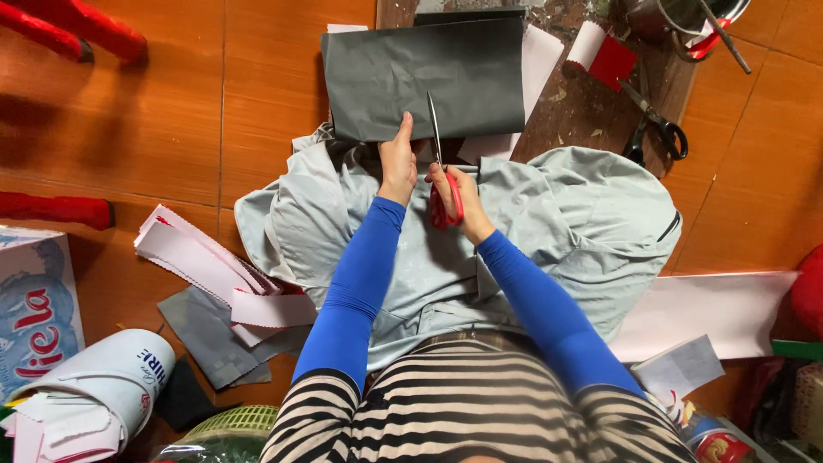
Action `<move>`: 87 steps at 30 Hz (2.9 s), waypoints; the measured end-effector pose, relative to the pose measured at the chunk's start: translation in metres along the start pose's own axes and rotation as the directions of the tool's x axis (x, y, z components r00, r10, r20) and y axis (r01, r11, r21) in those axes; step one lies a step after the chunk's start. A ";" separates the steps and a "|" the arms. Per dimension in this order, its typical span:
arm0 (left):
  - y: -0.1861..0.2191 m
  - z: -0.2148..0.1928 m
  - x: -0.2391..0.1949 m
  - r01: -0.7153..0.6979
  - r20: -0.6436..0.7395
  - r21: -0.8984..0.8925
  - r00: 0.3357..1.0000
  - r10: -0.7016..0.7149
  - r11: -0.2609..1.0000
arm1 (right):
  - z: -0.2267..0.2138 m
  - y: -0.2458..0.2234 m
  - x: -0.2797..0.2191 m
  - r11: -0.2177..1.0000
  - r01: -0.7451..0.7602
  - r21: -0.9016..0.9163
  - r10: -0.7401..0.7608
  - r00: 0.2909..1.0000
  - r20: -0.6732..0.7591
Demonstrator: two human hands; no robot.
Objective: The recorder is cutting and folding sheets of paper and metallic film to decorate a paper-mache giraffe.
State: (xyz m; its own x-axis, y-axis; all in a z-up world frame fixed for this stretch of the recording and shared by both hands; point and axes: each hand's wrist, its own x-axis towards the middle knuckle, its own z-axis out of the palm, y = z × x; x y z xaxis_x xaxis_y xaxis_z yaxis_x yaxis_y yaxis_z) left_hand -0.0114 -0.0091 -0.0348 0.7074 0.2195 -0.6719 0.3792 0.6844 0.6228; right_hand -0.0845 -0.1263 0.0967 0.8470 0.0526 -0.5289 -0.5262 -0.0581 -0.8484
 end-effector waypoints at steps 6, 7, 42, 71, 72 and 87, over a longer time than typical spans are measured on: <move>0.036 0.027 -0.030 -0.104 0.076 -0.079 0.991 0.110 0.991 | -0.002 -0.015 0.017 0.991 -0.059 0.122 0.052 0.997 0.052; 0.034 0.026 -0.028 -0.105 0.078 -0.079 0.991 0.111 0.991 | -0.002 -0.018 0.023 0.991 -0.056 0.123 0.050 0.997 0.052; 0.068 0.043 -0.052 -0.097 0.090 0.083 0.992 0.089 0.992 | -0.002 -0.036 0.130 0.994 0.095 0.046 -0.092 0.993 -0.075; 0.099 0.201 0.067 -0.739 0.844 0.513 0.528 0.097 -0.438 | -0.157 -0.009 0.125 0.837 0.117 -0.535 -0.341 0.876 -0.342; 0.100 0.213 0.077 -0.678 0.802 0.507 0.598 0.002 -0.532 | -0.159 -0.007 0.126 0.817 0.162 -0.554 -0.378 0.876 -0.301; 0.099 0.235 0.116 -0.696 0.575 0.428 0.702 -0.420 -0.576 | -0.167 -0.053 0.089 0.900 0.169 -0.402 -0.318 0.885 -0.340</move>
State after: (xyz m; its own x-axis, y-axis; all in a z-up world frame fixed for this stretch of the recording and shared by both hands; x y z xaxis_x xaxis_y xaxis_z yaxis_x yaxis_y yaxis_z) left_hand 0.2481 -0.0796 0.0430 0.6801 -0.5334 -0.5030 -0.4553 -0.8450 0.2805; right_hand 0.0320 -0.2851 0.0983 0.9427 -0.2738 -0.1907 -0.2998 -0.4442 -0.8443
